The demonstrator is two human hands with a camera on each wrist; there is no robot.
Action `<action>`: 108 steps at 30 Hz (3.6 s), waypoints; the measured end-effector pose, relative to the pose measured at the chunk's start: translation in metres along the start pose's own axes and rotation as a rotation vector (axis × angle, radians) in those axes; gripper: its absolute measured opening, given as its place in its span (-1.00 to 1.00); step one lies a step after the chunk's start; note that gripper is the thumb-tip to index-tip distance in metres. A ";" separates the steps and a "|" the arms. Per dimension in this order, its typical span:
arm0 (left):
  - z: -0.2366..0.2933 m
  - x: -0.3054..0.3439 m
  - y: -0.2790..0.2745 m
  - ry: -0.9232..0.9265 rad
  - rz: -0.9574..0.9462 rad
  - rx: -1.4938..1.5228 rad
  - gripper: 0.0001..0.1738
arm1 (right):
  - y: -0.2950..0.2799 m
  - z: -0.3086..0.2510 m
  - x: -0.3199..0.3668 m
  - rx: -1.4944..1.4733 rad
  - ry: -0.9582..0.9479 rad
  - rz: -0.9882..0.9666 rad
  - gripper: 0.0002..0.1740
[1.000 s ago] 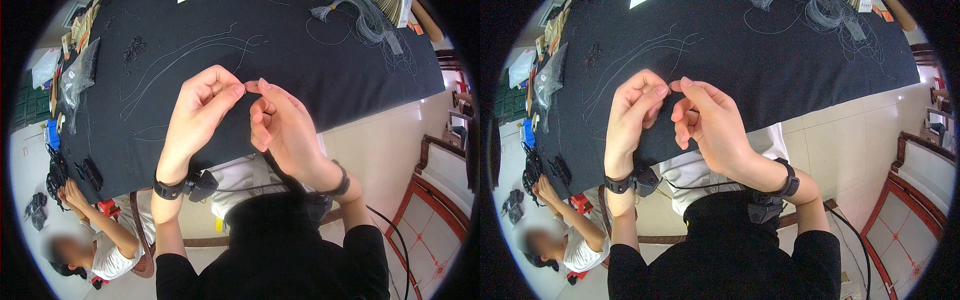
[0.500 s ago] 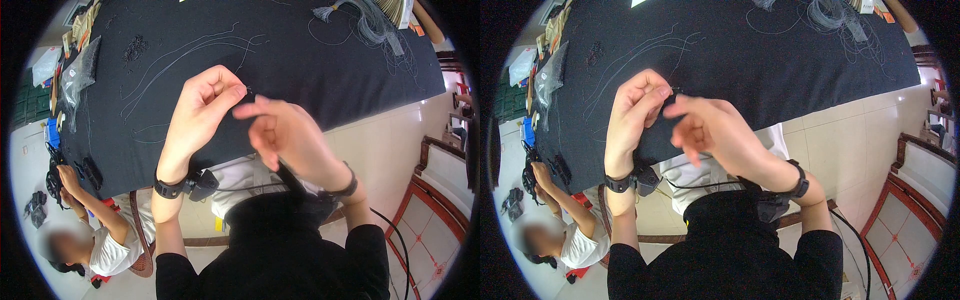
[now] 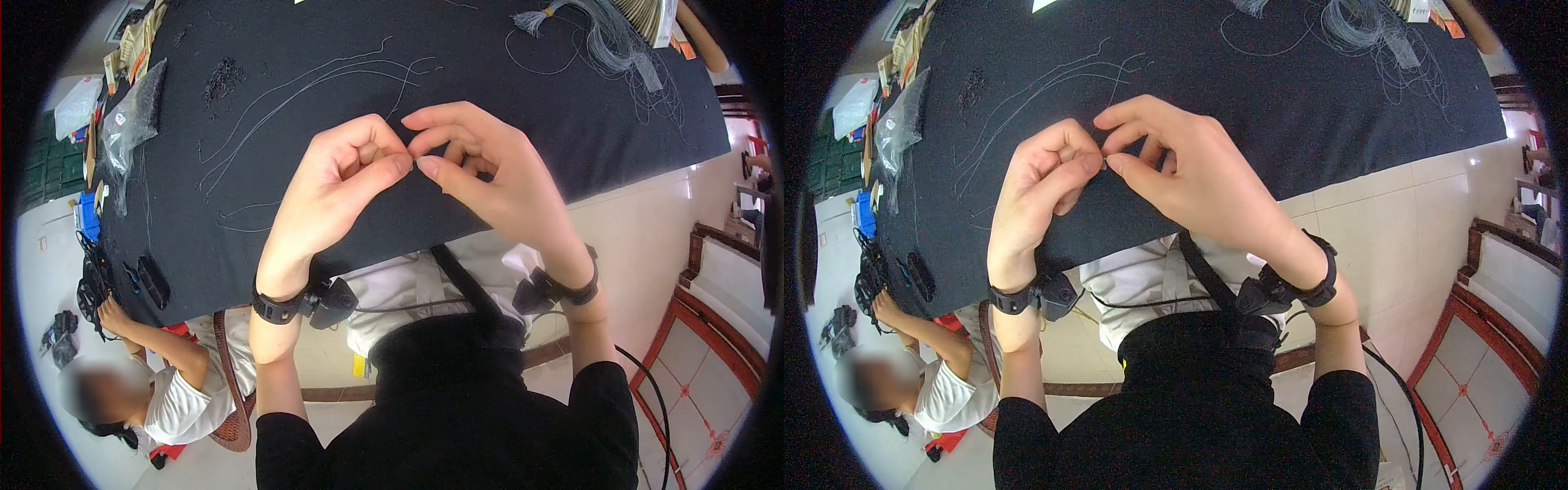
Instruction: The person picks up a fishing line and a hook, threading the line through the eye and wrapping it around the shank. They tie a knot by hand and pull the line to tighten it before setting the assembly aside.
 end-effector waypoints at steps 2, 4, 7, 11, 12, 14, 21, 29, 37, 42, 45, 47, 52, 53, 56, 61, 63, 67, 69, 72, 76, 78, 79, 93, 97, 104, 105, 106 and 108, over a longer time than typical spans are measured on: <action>0.001 0.000 0.000 -0.004 -0.006 0.016 -0.94 | 0.001 0.003 -0.001 -0.028 0.025 -0.025 -0.69; 0.001 0.000 0.000 -0.011 -0.007 0.018 -0.93 | 0.003 0.007 -0.002 -0.058 0.035 -0.053 -0.70; -0.002 0.000 -0.001 -0.029 -0.005 0.006 -0.92 | 0.003 0.009 -0.003 -0.043 0.019 -0.067 -0.72; -0.003 0.000 -0.001 -0.040 -0.008 -0.022 -0.92 | 0.004 0.011 -0.004 -0.022 0.028 -0.082 -0.74; -0.003 0.000 -0.001 -0.038 -0.005 -0.036 -0.91 | 0.004 0.011 -0.003 -0.011 0.027 -0.075 -0.74; -0.005 0.000 -0.002 -0.057 -0.013 -0.042 -0.92 | 0.003 0.011 -0.002 0.027 0.038 -0.071 -0.76; -0.006 -0.001 -0.002 -0.075 -0.001 -0.081 -0.95 | -0.002 0.002 -0.001 0.198 0.046 -0.051 -0.85; -0.003 -0.001 -0.003 -0.051 0.023 -0.137 -0.95 | -0.001 -0.011 -0.003 0.326 -0.045 -0.033 -0.88; -0.002 -0.001 -0.004 -0.025 0.061 -0.174 -0.96 | -0.005 -0.012 -0.004 0.304 -0.049 0.007 -0.89; 0.000 -0.002 -0.004 0.000 0.056 -0.149 -0.95 | -0.005 -0.009 -0.004 0.300 -0.037 0.000 -0.87; -0.001 -0.001 -0.005 -0.007 0.020 -0.026 -0.91 | -0.005 -0.007 -0.003 0.289 -0.048 -0.002 -0.86; -0.001 -0.001 -0.007 -0.011 0.038 -0.029 -0.92 | -0.006 -0.007 -0.003 0.276 -0.053 -0.002 -0.86; -0.003 -0.001 -0.011 -0.017 0.041 -0.038 -0.93 | -0.005 -0.006 -0.005 0.200 -0.072 0.029 -0.84; -0.003 -0.001 -0.012 -0.017 0.044 -0.049 -0.93 | -0.005 -0.005 -0.005 0.199 -0.076 0.031 -0.83; -0.003 -0.001 -0.012 -0.031 0.054 -0.051 -0.92 | -0.004 -0.005 -0.006 0.207 -0.067 0.013 -0.81; -0.006 0.000 -0.012 -0.053 0.062 -0.047 -0.91 | -0.004 -0.005 -0.006 0.241 -0.044 -0.032 -0.80; -0.008 0.000 -0.012 -0.069 0.055 -0.054 -0.90 | -0.005 -0.004 -0.006 0.219 -0.051 -0.015 -0.80; -0.005 -0.002 -0.009 0.015 0.073 -0.114 -0.94 | -0.007 -0.006 -0.007 0.223 -0.064 -0.008 -0.81; -0.005 -0.001 -0.010 0.020 0.069 -0.115 -0.94 | -0.007 -0.009 -0.007 0.250 -0.066 -0.025 -0.83; -0.004 -0.001 -0.010 0.008 0.079 -0.105 -0.94 | -0.007 -0.011 -0.007 0.273 -0.083 -0.028 -0.85; -0.005 -0.001 -0.012 -0.029 0.088 -0.078 -0.93 | -0.005 -0.012 -0.007 0.334 -0.141 -0.035 -0.86; -0.007 0.000 -0.013 -0.055 0.073 -0.075 -0.90 | -0.005 -0.016 -0.007 0.341 -0.168 -0.025 -0.86; -0.006 -0.001 -0.012 -0.037 0.077 -0.088 -0.92 | -0.005 -0.017 -0.008 0.345 -0.182 -0.020 -0.86; -0.007 -0.001 -0.008 -0.038 0.068 -0.069 -0.94 | 0.002 -0.020 -0.009 0.270 -0.176 -0.122 -0.84; -0.008 -0.001 -0.008 -0.055 0.084 -0.058 -0.92 | 0.001 -0.018 -0.010 0.219 -0.164 -0.116 -0.83; -0.009 -0.001 -0.009 -0.082 0.069 -0.014 -0.86 | 0.002 -0.008 -0.010 0.145 -0.091 -0.114 -0.84; -0.008 -0.001 -0.010 -0.076 0.077 -0.014 -0.87 | 0.000 -0.009 -0.011 0.158 -0.091 -0.108 -0.84; -0.008 -0.001 -0.011 -0.067 0.092 -0.063 -0.87 | 0.000 -0.009 -0.012 0.171 -0.091 -0.103 -0.84; -0.007 -0.001 -0.014 -0.049 0.124 -0.161 -0.88 | -0.001 -0.006 -0.014 0.221 -0.101 -0.083 -0.86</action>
Point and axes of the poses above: each hand's wrist, its own x-axis away from the middle knuckle, its own y-axis out of the palm, z = x × y, the point moved 9 cm from there along -x, towards the middle knuckle, and after that the axes turned 5 degrees about -z, right-handed, at the moved point
